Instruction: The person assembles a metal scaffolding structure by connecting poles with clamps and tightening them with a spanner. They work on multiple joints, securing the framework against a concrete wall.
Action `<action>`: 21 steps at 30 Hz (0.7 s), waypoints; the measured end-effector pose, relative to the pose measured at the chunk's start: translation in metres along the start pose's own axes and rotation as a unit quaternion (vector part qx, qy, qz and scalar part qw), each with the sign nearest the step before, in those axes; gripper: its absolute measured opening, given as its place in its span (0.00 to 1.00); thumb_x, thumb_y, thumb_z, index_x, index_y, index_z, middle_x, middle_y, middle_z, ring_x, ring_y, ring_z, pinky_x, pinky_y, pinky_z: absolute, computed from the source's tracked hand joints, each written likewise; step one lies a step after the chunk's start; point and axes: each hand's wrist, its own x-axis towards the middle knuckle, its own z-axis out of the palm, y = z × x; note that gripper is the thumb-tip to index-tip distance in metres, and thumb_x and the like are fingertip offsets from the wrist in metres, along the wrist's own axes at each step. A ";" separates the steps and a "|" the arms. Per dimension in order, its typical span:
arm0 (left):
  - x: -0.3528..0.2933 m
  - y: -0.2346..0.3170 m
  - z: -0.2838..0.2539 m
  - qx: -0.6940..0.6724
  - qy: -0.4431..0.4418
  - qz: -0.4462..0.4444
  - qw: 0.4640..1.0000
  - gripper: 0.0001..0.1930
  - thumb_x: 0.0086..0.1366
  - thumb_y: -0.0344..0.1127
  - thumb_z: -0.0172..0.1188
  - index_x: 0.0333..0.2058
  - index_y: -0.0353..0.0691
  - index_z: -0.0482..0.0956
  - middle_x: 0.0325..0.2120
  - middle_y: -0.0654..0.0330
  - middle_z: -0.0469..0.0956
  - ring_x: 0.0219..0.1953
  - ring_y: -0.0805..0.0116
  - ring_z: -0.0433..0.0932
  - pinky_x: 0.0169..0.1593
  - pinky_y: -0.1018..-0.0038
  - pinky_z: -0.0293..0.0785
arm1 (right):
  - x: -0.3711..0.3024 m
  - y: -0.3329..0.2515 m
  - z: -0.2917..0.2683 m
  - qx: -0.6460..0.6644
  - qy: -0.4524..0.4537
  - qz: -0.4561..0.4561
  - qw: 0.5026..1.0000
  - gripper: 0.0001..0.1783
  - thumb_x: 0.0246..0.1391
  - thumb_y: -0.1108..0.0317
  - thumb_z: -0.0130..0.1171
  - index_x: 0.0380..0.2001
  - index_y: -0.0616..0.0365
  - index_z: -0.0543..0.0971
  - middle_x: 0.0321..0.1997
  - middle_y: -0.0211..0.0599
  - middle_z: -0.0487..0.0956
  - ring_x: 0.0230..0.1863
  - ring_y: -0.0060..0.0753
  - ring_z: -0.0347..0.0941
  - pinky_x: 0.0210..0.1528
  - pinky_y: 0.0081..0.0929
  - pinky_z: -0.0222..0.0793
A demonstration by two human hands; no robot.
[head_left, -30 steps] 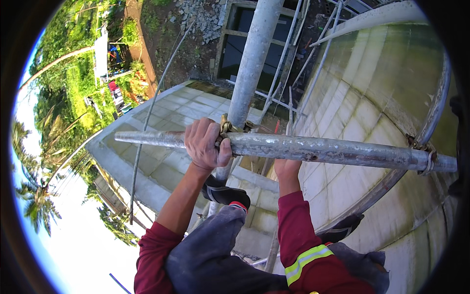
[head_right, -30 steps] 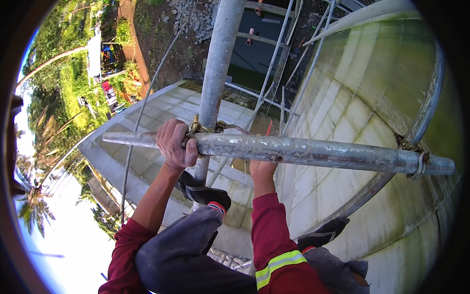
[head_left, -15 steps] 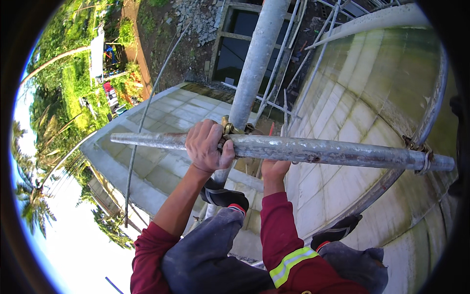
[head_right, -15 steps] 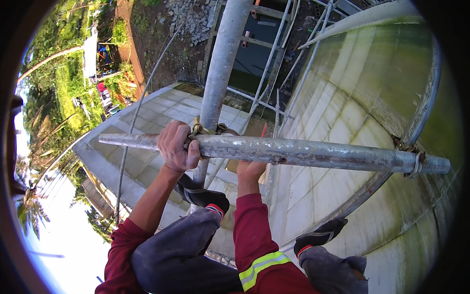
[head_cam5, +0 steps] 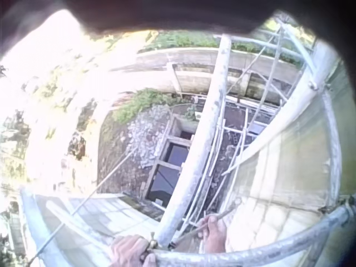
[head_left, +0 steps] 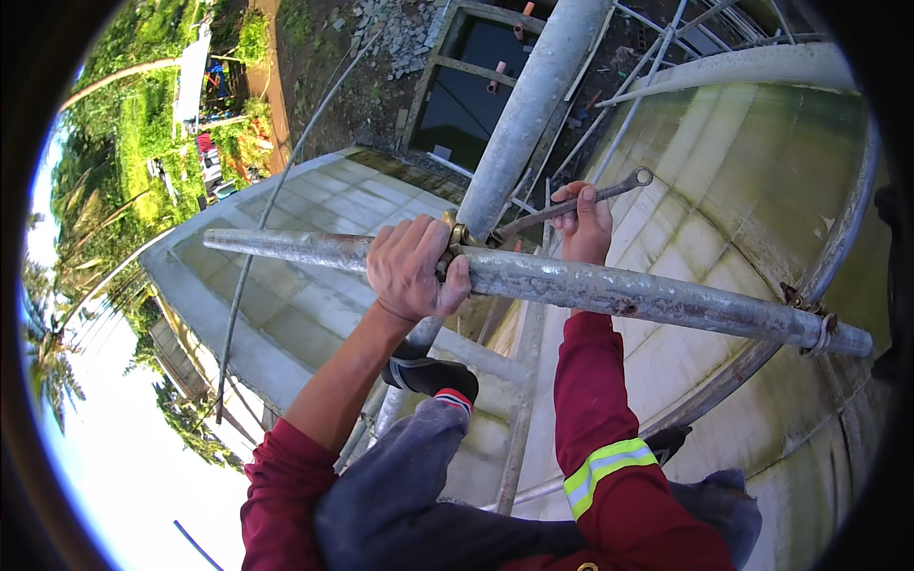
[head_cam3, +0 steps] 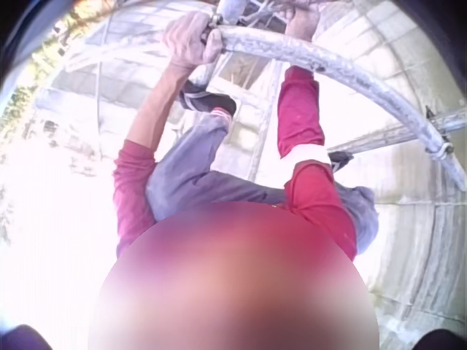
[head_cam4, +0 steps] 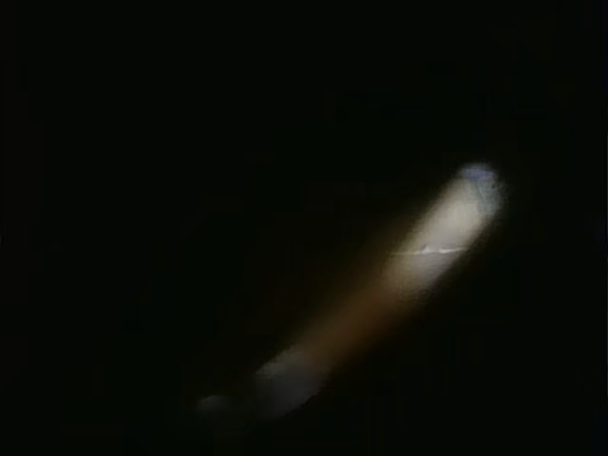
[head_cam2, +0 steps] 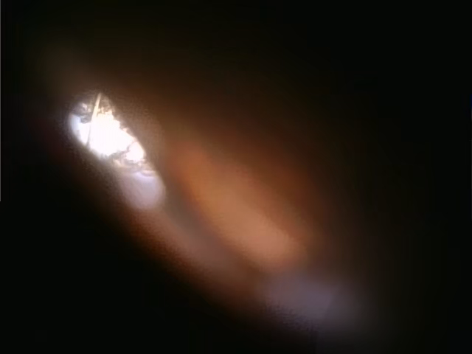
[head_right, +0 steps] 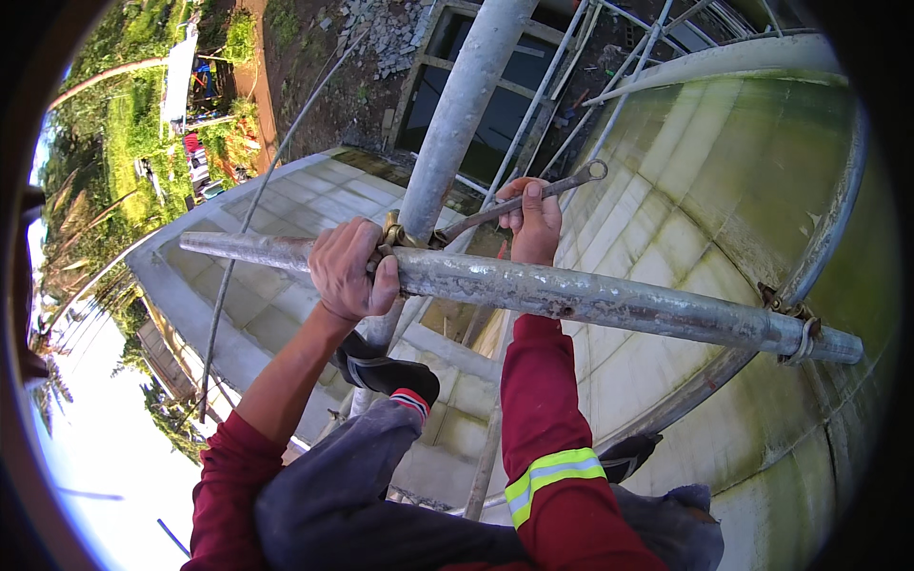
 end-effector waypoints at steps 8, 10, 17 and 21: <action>0.004 0.001 -0.003 0.005 -0.003 0.006 1.000 0.16 0.58 0.49 0.55 0.27 0.40 0.70 0.21 0.57 0.67 0.21 0.55 0.68 0.27 0.63 0.61 | 0.067 -0.013 0.043 -0.235 -0.199 0.073 0.949 0.19 0.72 0.52 0.48 0.37 0.59 0.75 0.25 0.34 0.79 0.17 0.18 0.67 0.21 0.21 0.64; 0.003 -0.001 -0.003 0.004 -0.006 0.000 1.000 0.16 0.57 0.49 0.55 0.27 0.40 0.71 0.22 0.57 0.67 0.21 0.54 0.68 0.27 0.63 0.61 | 0.057 -0.020 0.042 -0.357 -0.162 -0.021 0.920 0.19 0.72 0.53 0.48 0.38 0.59 0.75 0.27 0.36 0.81 0.18 0.20 0.70 0.21 0.21 0.65; 0.003 0.003 -0.005 0.009 -0.010 -0.007 1.000 0.15 0.56 0.48 0.56 0.27 0.40 0.71 0.22 0.56 0.67 0.21 0.54 0.68 0.27 0.63 0.61 | -0.003 -0.013 -0.028 0.002 0.118 0.042 0.992 0.19 0.72 0.52 0.48 0.39 0.58 0.74 0.35 0.49 0.81 0.27 0.29 0.78 0.37 0.32 0.81; 0.005 0.004 -0.002 0.010 -0.010 -0.001 1.000 0.16 0.56 0.48 0.56 0.27 0.39 0.71 0.21 0.56 0.66 0.20 0.54 0.68 0.27 0.63 0.61 | -0.049 0.023 -0.056 0.120 0.055 0.080 0.988 0.19 0.71 0.50 0.49 0.45 0.56 0.71 0.44 0.53 0.80 0.38 0.38 0.81 0.54 0.49 0.78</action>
